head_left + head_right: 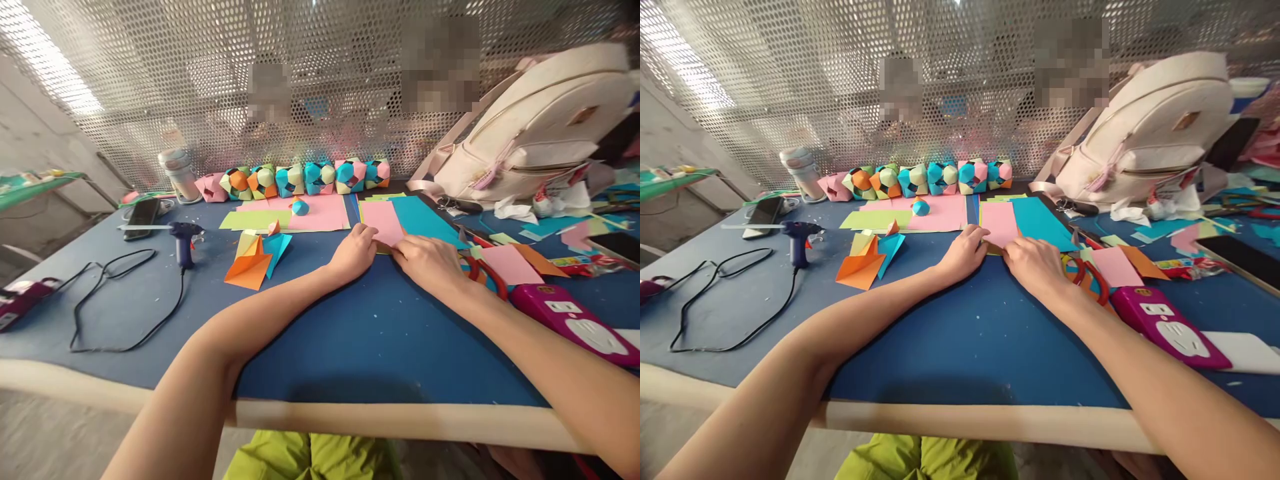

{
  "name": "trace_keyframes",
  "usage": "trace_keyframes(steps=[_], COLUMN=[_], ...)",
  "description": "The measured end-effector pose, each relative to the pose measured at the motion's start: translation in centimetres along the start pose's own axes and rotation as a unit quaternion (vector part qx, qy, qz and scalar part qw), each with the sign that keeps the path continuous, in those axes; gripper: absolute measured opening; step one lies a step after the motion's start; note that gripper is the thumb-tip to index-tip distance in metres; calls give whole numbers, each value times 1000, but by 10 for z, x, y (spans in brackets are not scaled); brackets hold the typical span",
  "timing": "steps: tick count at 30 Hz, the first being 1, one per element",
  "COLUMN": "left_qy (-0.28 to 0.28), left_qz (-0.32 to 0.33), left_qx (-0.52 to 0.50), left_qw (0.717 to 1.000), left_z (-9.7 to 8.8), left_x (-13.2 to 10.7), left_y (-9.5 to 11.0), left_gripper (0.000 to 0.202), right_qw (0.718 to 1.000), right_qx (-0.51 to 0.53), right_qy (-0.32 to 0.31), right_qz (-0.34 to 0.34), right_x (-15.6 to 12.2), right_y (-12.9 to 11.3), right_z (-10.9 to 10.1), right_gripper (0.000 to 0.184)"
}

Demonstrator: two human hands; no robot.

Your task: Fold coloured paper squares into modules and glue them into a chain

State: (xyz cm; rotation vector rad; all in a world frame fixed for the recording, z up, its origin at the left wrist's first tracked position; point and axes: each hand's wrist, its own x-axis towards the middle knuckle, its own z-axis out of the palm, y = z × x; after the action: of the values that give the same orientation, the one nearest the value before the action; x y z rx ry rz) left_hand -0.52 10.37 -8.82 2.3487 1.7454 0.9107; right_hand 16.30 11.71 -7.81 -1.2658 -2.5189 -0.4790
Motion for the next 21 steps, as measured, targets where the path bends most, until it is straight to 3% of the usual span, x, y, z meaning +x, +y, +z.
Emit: trace_keyframes(steps=[5, 12, 16, 21], left_qy=[7, 0, -21, -47], left_qz=[-28, -59, -62, -37], left_qx=[-8, 16, 41, 61], left_qw=[1000, 998, 997, 996], left_z=[-3, -11, -14, -13], left_x=[0, -1, -2, -1], left_y=[2, 5, 5, 2], left_gripper=[33, 40, 29, 19], right_qw=[1000, 993, 986, 987], right_qx=[2, 60, 94, 49], right_qy=[1, 4, -3, -26], right_qz=[19, 100, 135, 153], right_x=[-1, 3, 5, 5], right_y=[-2, 3, 11, 15], right_z=[-4, -16, -25, -32], right_gripper=[34, 35, 36, 40])
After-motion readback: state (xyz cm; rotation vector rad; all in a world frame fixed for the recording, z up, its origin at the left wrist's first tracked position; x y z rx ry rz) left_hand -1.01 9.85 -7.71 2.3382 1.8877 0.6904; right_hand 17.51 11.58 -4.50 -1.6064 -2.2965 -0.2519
